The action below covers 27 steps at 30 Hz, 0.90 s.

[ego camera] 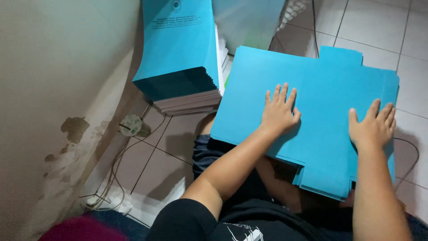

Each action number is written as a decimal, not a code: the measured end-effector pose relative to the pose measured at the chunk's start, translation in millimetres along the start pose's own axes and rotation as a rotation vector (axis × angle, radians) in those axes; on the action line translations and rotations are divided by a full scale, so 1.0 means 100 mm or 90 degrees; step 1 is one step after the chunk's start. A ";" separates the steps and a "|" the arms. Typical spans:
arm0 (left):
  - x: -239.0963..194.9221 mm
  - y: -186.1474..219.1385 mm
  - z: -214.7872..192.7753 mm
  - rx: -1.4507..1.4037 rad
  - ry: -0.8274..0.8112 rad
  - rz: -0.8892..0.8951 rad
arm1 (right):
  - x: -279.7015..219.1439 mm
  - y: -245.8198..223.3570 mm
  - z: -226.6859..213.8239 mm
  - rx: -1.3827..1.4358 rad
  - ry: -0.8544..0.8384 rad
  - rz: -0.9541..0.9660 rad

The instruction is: The person sits on the floor and repeatedly takes blue paper covers from a stack on the left, places them on a stack on their lap, and smooths them down with both hands.

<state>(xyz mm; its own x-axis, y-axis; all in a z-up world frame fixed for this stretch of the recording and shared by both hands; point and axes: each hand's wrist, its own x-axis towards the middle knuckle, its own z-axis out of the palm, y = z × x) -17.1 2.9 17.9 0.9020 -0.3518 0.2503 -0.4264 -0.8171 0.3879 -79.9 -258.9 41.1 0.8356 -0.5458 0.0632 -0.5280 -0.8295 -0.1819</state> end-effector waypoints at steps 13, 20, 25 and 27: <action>0.01 -0.02 0.02 0.074 -0.019 0.029 | -1.07 -0.19 -0.43 -0.042 -0.355 -0.336; 0.04 0.01 0.09 0.183 -0.057 0.113 | -0.76 -0.07 -0.20 -0.030 -0.078 -0.210; 0.53 0.18 0.61 0.187 -0.068 0.265 | -0.82 -0.04 -0.23 -0.052 -0.047 -0.227; 0.90 0.27 0.72 0.156 -0.017 0.319 | -0.80 -0.09 -0.28 -0.046 -0.040 -0.246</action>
<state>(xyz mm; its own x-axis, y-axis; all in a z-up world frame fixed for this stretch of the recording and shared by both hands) 57.1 -83.7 -12.6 0.5953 -0.7340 0.3269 -0.7785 -0.6276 0.0085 -145.7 -211.1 65.1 0.9812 -0.1857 0.0528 -0.1807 -0.9797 -0.0872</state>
